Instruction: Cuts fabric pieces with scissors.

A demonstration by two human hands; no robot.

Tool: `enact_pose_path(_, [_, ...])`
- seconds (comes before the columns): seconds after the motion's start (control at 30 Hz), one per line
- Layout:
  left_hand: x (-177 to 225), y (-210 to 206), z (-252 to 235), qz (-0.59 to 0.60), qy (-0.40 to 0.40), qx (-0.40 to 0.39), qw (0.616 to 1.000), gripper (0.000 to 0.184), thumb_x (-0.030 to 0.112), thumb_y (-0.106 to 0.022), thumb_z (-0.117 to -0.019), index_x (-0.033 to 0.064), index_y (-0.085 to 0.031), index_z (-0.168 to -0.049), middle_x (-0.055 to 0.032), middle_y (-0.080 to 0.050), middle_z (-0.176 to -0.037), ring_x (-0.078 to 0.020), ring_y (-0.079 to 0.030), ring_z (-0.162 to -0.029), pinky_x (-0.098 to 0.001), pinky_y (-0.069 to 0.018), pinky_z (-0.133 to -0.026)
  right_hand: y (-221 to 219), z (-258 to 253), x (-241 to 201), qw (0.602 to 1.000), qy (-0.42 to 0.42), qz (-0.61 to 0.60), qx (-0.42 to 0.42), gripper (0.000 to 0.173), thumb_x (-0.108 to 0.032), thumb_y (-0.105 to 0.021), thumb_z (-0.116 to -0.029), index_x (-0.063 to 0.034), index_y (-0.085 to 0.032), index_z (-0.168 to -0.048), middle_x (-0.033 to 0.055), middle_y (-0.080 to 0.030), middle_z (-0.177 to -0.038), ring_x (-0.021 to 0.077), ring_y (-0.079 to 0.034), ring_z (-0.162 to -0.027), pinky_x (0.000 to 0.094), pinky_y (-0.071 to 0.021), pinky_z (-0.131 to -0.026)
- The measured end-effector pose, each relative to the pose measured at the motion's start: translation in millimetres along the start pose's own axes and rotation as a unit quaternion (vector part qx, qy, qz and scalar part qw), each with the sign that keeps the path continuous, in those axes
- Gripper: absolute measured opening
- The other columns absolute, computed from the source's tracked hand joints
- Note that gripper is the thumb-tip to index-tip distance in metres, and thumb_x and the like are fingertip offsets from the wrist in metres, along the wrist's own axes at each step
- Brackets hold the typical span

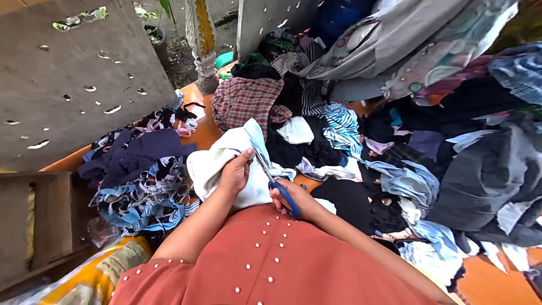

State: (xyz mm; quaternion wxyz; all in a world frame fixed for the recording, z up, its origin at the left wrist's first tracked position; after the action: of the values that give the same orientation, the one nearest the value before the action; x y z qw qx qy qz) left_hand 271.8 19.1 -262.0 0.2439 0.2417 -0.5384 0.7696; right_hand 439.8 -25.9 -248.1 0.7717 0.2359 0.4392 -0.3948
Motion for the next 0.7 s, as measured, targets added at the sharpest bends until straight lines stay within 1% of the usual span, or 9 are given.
enact_pose_path(0.07, [0.1, 2.1, -1.2, 0.007, 0.004, 0.000, 1.000, 0.018, -0.009, -0.054, -0.0959, 0.0057, -0.061, -0.105, -0.0023, -0.069, -0.091, -0.0108, -0.068, -0.085, -0.0288, -0.0564, -0.086, 0.8, -0.8, 0.3, 1.000, 0.002, 0.000, -0.003, 0.023, -0.033, -0.055, -0.1005, -0.0112, -0.056, -0.096, -0.0101, -0.056, -0.063, 0.0007, -0.055, -0.053, 0.0179, -0.0474, -0.052])
enact_pose_path(0.2, [1.1, 5.0, -2.5, 0.008, 0.002, -0.004, 1.000, 0.020, -0.010, -0.055, -0.0947, 0.0050, -0.060, -0.107, -0.0030, -0.070, -0.096, -0.0129, -0.068, -0.091, -0.0322, -0.0560, -0.092, 3.0, -2.2, 1.7, 1.000, 0.008, 0.001, -0.009, 0.023, -0.034, -0.055, -0.1002, -0.0116, -0.058, -0.094, -0.0107, -0.057, -0.064, 0.0005, -0.056, -0.053, 0.0179, -0.0479, -0.052])
enact_pose_path(0.33, [0.5, 9.5, -3.8, -0.005, -0.022, 0.015, 1.000, 0.018, -0.009, -0.056, -0.0942, 0.0038, -0.062, -0.106, -0.0038, -0.071, -0.095, -0.0121, -0.069, -0.091, -0.0307, -0.0563, -0.090, 5.3, -2.5, 4.6, 1.000, -0.004, 0.001, -0.019, 0.023, -0.034, -0.056, -0.1003, -0.0124, -0.058, -0.093, -0.0112, -0.057, -0.063, -0.0002, -0.056, -0.053, 0.0171, -0.0471, -0.051])
enact_pose_path(0.47, [0.0, 10.7, -3.9, -0.009, -0.049, 0.007, 0.999, 0.018, -0.006, -0.059, -0.0929, 0.0049, -0.064, -0.107, -0.0028, -0.072, -0.097, -0.0113, -0.069, -0.095, -0.0312, -0.0558, -0.092, 7.6, -2.0, 7.8, 0.999, -0.019, -0.012, -0.027, 0.027, -0.038, -0.059, -0.0983, -0.0121, -0.057, -0.093, -0.0102, -0.057, -0.063, 0.0002, -0.055, -0.052, 0.0172, -0.0466, -0.050])
enact_pose_path(0.53, [-0.3, 10.9, -3.8, -0.011, -0.050, 0.001, 0.999, 0.018, -0.006, -0.061, -0.0918, 0.0056, -0.064, -0.106, -0.0023, -0.072, -0.096, -0.0108, -0.069, -0.094, -0.0307, -0.0562, -0.091, 8.7, -2.9, 9.8, 0.999, -0.023, -0.024, -0.033, 0.027, -0.039, -0.062, -0.0956, -0.0124, -0.056, -0.093, -0.0103, -0.057, -0.063, 0.0003, -0.056, -0.053, 0.0172, -0.0466, -0.051])
enact_pose_path(0.57, [-0.1, 10.9, -3.9, -0.012, -0.050, -0.002, 0.999, 0.019, -0.007, -0.061, -0.0913, 0.0056, -0.064, -0.105, -0.0022, -0.072, -0.096, -0.0108, -0.069, -0.093, -0.0309, -0.0562, -0.092, 9.2, -3.0, 10.4, 0.999, -0.018, -0.023, -0.038, 0.030, -0.042, -0.063, -0.0939, -0.0127, -0.056, -0.094, -0.0110, -0.056, -0.063, -0.0001, -0.056, -0.054, 0.0171, -0.0469, -0.052])
enact_pose_path(0.63, [0.5, 11.1, -4.6, -0.014, -0.049, -0.005, 0.999, 0.020, -0.007, -0.061, -0.0907, 0.0055, -0.063, -0.106, -0.0023, -0.072, -0.096, -0.0112, -0.069, -0.093, -0.0316, -0.0558, -0.092, 9.2, -2.3, 11.4, 0.998, -0.001, -0.020, -0.054, 0.039, -0.051, -0.063, -0.0914, -0.0135, -0.055, -0.098, -0.0126, -0.056, -0.066, -0.0016, -0.056, -0.057, 0.0162, -0.0472, -0.054])
enact_pose_path(0.7, [0.0, 11.8, -5.5, -0.018, -0.041, -0.007, 0.999, 0.019, -0.006, -0.061, -0.0910, 0.0057, -0.063, -0.105, -0.0022, -0.071, -0.094, -0.0109, -0.069, -0.091, -0.0310, -0.0561, -0.091, 8.6, -1.9, 12.8, 0.998, 0.007, -0.021, -0.061, 0.044, -0.056, -0.064, -0.0896, -0.0138, -0.054, -0.098, -0.0127, -0.056, -0.067, -0.0019, -0.055, -0.057, 0.0157, -0.0466, -0.054])
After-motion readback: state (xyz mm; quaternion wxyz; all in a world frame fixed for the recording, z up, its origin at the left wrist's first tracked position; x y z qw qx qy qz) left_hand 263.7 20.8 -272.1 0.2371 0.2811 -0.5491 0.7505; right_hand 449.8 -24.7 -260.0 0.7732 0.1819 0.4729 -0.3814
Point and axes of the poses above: each hand's wrist, its own z-axis away from the middle knuckle, its own y-axis out of the back of the hand, x = y × z, the point moved 4 cm from there along -z, towards the middle knuckle
